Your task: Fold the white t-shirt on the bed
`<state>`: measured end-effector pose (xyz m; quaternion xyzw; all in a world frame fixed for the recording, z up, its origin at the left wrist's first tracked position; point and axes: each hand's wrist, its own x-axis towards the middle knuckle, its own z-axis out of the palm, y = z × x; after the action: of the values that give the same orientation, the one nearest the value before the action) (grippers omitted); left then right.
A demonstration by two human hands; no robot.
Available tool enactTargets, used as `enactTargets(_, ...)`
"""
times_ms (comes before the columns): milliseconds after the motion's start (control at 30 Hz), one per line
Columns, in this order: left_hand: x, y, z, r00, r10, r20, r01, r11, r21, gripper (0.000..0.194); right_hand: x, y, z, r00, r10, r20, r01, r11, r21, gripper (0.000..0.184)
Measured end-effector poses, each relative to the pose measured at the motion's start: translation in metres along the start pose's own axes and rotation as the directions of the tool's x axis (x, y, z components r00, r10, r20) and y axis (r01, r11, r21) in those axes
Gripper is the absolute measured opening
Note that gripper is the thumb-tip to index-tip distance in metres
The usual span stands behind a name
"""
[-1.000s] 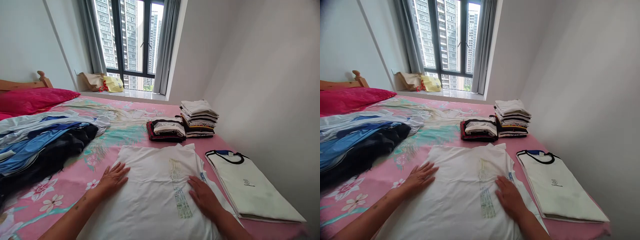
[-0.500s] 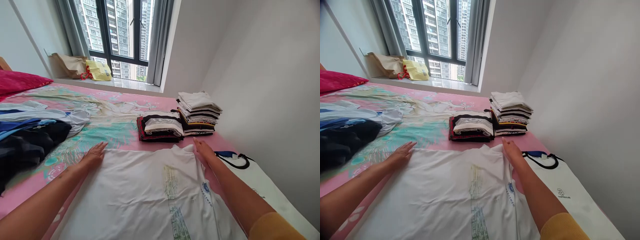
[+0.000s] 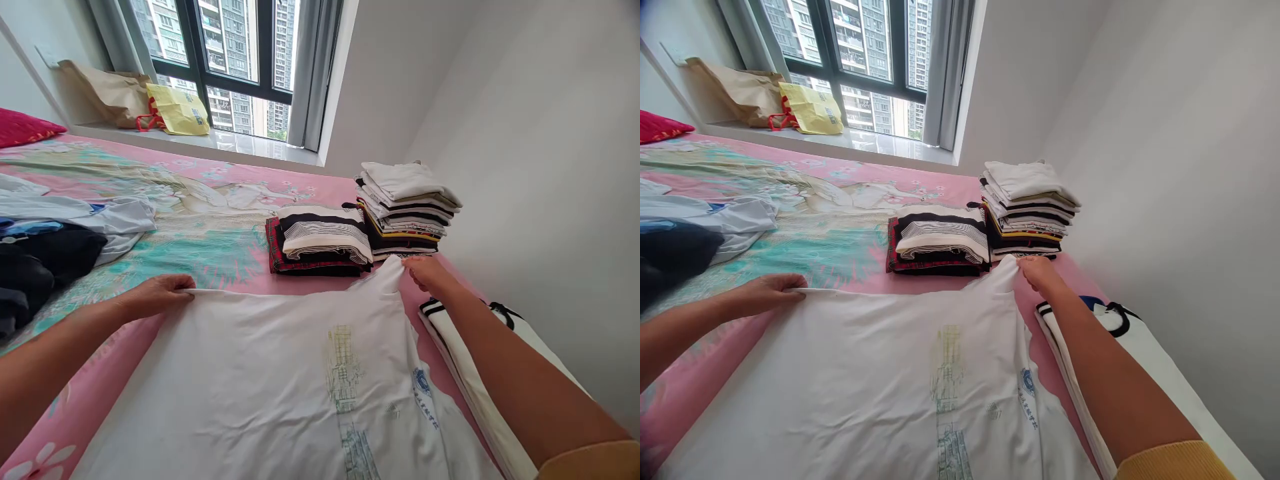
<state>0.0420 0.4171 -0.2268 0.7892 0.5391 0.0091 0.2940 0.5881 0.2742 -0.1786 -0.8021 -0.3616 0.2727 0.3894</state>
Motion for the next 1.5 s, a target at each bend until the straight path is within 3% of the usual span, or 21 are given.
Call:
enactTargets(167, 0.001, 0.007, 0.007, 0.997, -0.046, -0.054, 0.050, 0.995, 0.082, 0.024, -0.007, -0.017, 0.018, 0.996, -0.034, 0.086, 0.010, 0.964, 0.266, 0.011)
enactTargets(267, 0.001, 0.011, 0.013, 0.983, -0.099, -0.156, 0.117, 0.987, 0.111, 0.028, -0.007, -0.019, 0.035, 0.991, -0.132, -0.012, 0.124, 0.898, 0.423, 0.012)
enactTargets(333, 0.001, 0.011, 0.014, 0.960, -0.139, -0.245, 0.175, 0.975, 0.135, 0.033, -0.003, -0.016, 0.044, 0.972, -0.210, -0.106, 0.235, 0.877, 0.419, 0.014)
enactTargets(433, 0.003, 0.006, 0.015, 0.925, -0.166, -0.343, 0.234, 0.957, 0.169, 0.039, 0.005, -0.009, 0.055, 0.922, -0.344, -0.178, 0.383, 0.873, 0.302, 0.015)
enactTargets(567, 0.006, -0.006, 0.018, 0.861, -0.187, -0.473, 0.300, 0.938, 0.176, 0.042, 0.008, 0.008, 0.055, 0.918, -0.392, -0.064, 0.392, 0.920, -0.016, 0.041)
enactTargets(633, 0.000, -0.004, 0.027, 0.804, -0.117, -0.583, 0.273, 0.944, 0.188, 0.045, 0.006, 0.024, 0.046, 0.929, -0.364, -0.064, 0.350, 0.923, -0.163, 0.042)
enactTargets(700, -0.015, 0.005, 0.043, 0.772, 0.039, -0.634, 0.131, 0.967, 0.219, 0.041, 0.004, 0.043, 0.033, 0.945, -0.315, -0.093, 0.284, 0.925, -0.252, 0.035)
enactTargets(767, -0.034, 0.017, 0.066, 0.768, 0.235, -0.596, -0.089, 0.961, 0.264, 0.034, 0.002, 0.063, 0.020, 0.965, -0.248, -0.090, 0.212, 0.932, -0.295, 0.033)
enactTargets(833, -0.054, 0.027, 0.091, 0.771, 0.363, -0.523, -0.237, 0.926, 0.293, 0.030, 0.002, 0.079, 0.012, 0.982, -0.182, -0.052, 0.153, 0.927, -0.342, 0.032)
enactTargets(967, -0.073, 0.033, 0.125, 0.796, 0.342, -0.500, -0.230, 0.934, 0.274, 0.034, 0.000, 0.092, 0.016, 0.992, -0.115, 0.049, 0.124, 0.885, -0.449, 0.021)
enactTargets(1100, -0.073, 0.029, 0.130, 0.818, 0.299, -0.492, -0.185, 0.946, 0.266, 0.036, -0.004, 0.092, 0.022, 0.989, -0.144, 0.035, 0.141, 0.836, -0.531, 0.018)
enactTargets(1267, -0.071, 0.029, 0.128, 0.793, 0.313, -0.522, -0.193, 0.943, 0.272, 0.037, -0.016, 0.087, 0.026, 0.968, -0.240, -0.069, 0.150, 0.780, -0.607, 0.027)
enactTargets(1367, -0.072, 0.029, 0.129, 0.791, 0.313, -0.526, -0.196, 0.944, 0.267, 0.036, -0.038, 0.075, 0.037, 0.933, -0.342, -0.110, 0.202, 0.754, -0.625, 0.034)
enactTargets(1433, -0.072, 0.029, 0.129, 0.791, 0.314, -0.525, -0.202, 0.944, 0.261, 0.036, -0.061, 0.071, 0.045, 0.895, -0.440, -0.067, 0.310, 0.725, -0.615, 0.036)
enactTargets(1500, -0.072, 0.028, 0.129, 0.788, 0.316, -0.528, -0.208, 0.944, 0.255, 0.036, -0.085, 0.076, 0.047, 0.851, -0.519, 0.076, 0.457, 0.662, -0.595, 0.035)
